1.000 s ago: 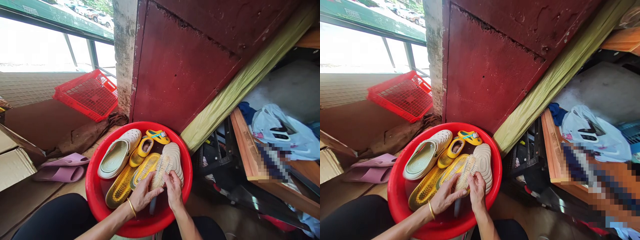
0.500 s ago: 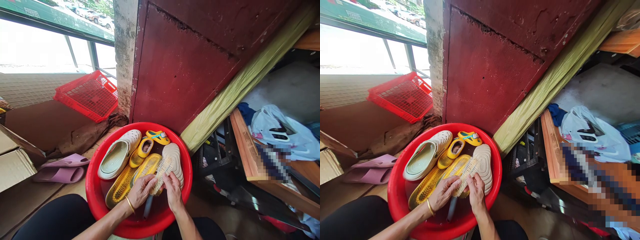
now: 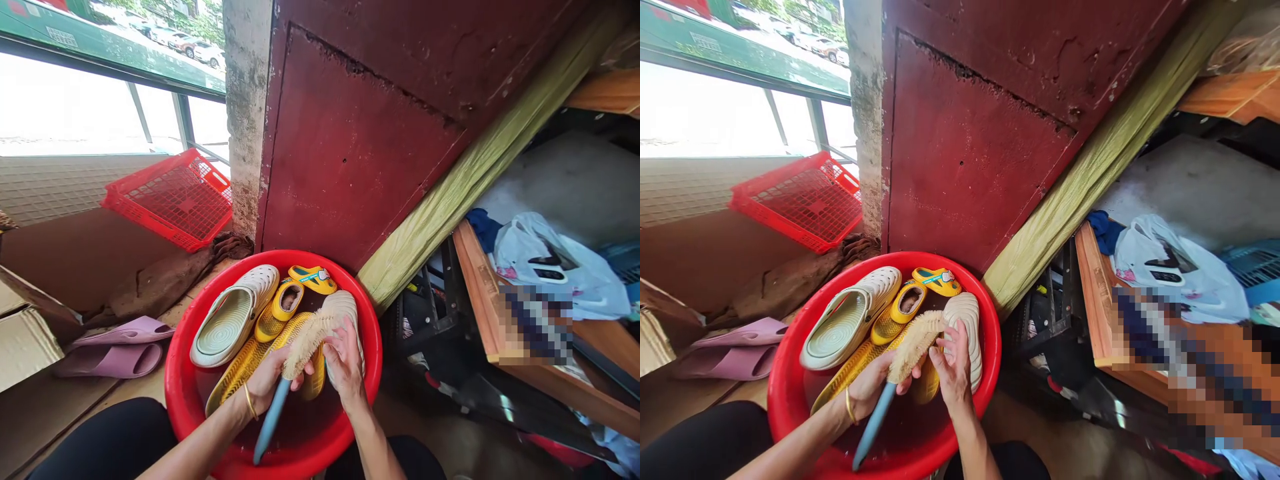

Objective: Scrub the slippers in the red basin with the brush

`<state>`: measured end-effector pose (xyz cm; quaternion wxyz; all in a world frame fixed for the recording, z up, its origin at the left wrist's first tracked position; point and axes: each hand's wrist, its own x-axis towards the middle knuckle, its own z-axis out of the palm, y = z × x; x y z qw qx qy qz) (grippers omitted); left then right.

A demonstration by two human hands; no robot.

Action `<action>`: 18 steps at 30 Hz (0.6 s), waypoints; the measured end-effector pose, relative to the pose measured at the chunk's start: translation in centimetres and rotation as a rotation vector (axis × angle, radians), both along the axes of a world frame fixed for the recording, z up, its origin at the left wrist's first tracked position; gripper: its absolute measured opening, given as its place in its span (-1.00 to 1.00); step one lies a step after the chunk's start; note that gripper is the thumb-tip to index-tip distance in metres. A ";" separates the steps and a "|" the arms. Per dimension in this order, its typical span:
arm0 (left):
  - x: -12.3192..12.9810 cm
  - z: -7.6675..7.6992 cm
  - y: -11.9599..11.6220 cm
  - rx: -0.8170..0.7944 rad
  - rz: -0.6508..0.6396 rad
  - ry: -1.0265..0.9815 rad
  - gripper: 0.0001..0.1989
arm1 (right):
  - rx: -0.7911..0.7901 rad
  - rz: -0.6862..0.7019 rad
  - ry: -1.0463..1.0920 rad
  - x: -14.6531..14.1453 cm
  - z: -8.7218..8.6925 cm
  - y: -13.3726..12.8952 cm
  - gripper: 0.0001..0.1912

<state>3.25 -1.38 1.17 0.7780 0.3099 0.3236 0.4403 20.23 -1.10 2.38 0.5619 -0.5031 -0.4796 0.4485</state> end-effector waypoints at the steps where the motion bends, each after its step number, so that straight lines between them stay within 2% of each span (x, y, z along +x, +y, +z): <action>1: 0.0 0.1 0.0 -0.005 -0.035 0.004 -0.55 | 0.013 0.031 0.024 0.0 0.3 0.3 -0.15; 3: 0.4 0.1 0.0 -0.026 -0.059 0.052 -0.52 | 0.024 0.089 0.022 -0.2 0.8 0.6 -0.25; 5: 0.9 -0.2 0.1 -0.048 -0.041 0.126 -0.47 | 0.020 0.112 -0.049 -0.5 1.1 0.9 -0.45; 8: 1.4 -0.7 -0.2 -0.078 0.021 0.202 -0.32 | 0.016 0.039 -0.161 -0.7 1.2 1.1 -0.61; 11: 1.4 -1.2 -1.2 0.006 0.055 0.286 -0.30 | -0.014 -0.101 -0.182 -0.5 0.8 1.6 -0.59; 15: 1.1 -2.5 -2.9 0.305 0.025 0.484 -0.36 | -0.072 -0.184 -0.194 0.4 -0.2 2.2 -0.55; 18: 1.3 -3.8 -3.3 0.255 -0.101 0.443 -0.52 | -0.112 -0.193 -0.171 1.0 -0.8 2.4 -0.50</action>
